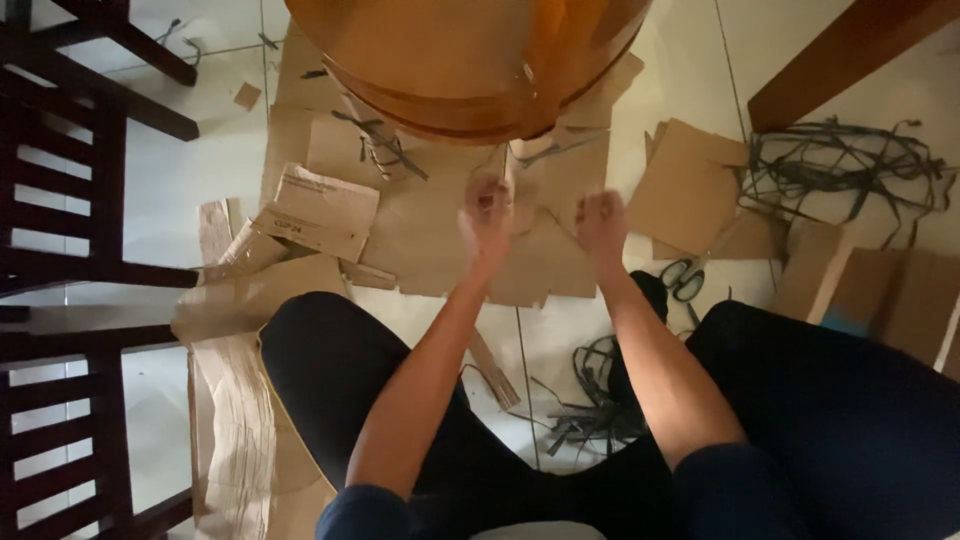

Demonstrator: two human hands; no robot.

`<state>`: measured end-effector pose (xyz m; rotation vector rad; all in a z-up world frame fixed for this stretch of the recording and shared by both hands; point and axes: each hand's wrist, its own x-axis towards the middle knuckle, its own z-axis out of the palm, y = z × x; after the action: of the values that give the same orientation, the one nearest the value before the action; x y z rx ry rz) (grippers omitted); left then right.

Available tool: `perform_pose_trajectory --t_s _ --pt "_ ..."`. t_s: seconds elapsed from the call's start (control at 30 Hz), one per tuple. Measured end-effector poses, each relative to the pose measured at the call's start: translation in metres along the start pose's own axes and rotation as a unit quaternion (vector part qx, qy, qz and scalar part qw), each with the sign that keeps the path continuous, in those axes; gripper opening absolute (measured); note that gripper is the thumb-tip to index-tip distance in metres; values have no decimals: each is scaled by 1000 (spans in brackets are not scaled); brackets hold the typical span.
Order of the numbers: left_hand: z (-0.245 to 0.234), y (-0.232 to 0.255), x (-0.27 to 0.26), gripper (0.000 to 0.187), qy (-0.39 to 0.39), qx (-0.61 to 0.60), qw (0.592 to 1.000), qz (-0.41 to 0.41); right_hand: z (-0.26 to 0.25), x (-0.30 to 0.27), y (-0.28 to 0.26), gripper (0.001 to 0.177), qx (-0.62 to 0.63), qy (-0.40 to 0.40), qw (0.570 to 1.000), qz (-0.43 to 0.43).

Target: Wrapping the legs of a wooden stool with protective cardboard strips and securing them with ties

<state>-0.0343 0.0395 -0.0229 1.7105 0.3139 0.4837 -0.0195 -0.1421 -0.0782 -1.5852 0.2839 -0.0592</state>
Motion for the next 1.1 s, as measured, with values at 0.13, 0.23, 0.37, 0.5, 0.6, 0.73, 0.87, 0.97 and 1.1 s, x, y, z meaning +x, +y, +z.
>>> perform_pose_trajectory --t_s 0.13,0.23,0.37,0.5,0.6,0.73,0.87,0.97,1.1 --pt "-8 -134 4 25 -4 23 1000 3 -31 -22 156 29 -264 -77 959 62" --pt "-20 -203 -2 28 -59 102 989 -87 -60 -37 205 40 -417 -114 889 153" --pt "-23 -189 -27 23 -207 318 900 -213 -76 -62 191 44 -436 -155 874 147" --pt "-5 -225 -53 19 -237 290 914 -159 -68 -49 165 39 -427 -163 877 147" --pt "2 -247 -69 18 -240 257 936 -12 -68 -50 138 32 -345 -180 909 149" --pt "6 -232 -79 16 -247 324 913 -25 -77 -69 121 30 -467 -229 837 171" --pt "9 -217 -77 18 -285 340 895 -50 -84 -99 155 41 -583 -289 742 160" --pt "10 -223 -77 24 -313 344 883 -67 -77 -128 117 35 -596 -341 712 144" --pt "8 -203 -80 20 -305 357 880 -66 -70 -162 112 22 -653 -293 698 4"
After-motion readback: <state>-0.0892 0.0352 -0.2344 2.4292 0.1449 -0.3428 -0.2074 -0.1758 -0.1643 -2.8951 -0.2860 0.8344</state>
